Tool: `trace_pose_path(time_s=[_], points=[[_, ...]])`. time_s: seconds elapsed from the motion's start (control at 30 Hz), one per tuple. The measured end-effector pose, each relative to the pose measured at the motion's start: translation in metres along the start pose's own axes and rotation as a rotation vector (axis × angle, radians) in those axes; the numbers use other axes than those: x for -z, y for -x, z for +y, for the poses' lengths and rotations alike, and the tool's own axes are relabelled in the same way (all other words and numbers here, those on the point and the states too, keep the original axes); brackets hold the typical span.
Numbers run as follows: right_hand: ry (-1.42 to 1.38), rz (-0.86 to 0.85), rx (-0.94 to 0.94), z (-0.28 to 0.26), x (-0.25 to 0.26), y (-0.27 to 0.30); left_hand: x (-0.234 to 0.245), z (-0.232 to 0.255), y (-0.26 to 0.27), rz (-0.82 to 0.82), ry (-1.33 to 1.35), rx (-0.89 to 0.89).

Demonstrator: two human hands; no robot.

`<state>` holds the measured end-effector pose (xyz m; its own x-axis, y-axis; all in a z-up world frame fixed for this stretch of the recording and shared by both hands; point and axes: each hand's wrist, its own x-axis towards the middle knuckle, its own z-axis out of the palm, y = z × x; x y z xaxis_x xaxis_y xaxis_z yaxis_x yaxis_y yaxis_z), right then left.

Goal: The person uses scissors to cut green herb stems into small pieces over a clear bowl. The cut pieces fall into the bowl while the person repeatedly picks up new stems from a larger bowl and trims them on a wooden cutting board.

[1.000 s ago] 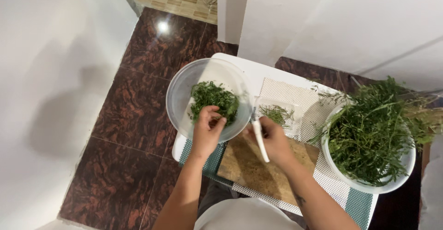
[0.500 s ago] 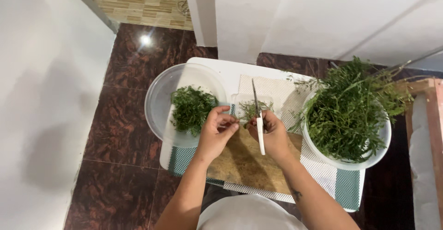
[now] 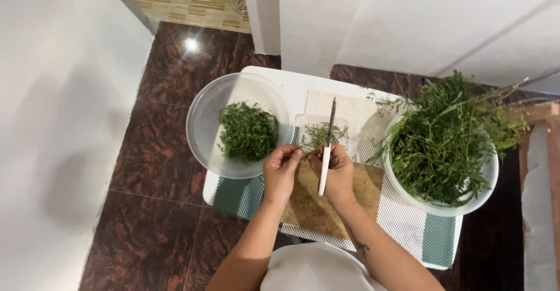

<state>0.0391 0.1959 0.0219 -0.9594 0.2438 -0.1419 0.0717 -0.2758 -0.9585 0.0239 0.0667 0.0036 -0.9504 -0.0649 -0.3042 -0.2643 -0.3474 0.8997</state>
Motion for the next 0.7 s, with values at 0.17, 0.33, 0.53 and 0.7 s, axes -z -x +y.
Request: trace_pose_path(time_s=[0.17, 0.33, 0.53, 0.7], points=[[0.135, -0.116, -0.051, -0.018, -0.009, -0.001, 0.018, 0.021, -0.014, 0.04, -0.109, -0.047], [0.529, -0.345, -0.394, -0.054, -0.002, 0.0, 0.052, 0.065, -0.026, 0.191, -0.583, -0.255], [0.477, -0.585, -0.708, -0.05, -0.025, 0.009, 0.069, 0.096, -0.022, 0.26, -0.916, -0.552], [0.439, -0.554, -0.81, -0.021, -0.041, 0.001, 0.081, 0.096, -0.022, 0.285, -1.105, -0.547]])
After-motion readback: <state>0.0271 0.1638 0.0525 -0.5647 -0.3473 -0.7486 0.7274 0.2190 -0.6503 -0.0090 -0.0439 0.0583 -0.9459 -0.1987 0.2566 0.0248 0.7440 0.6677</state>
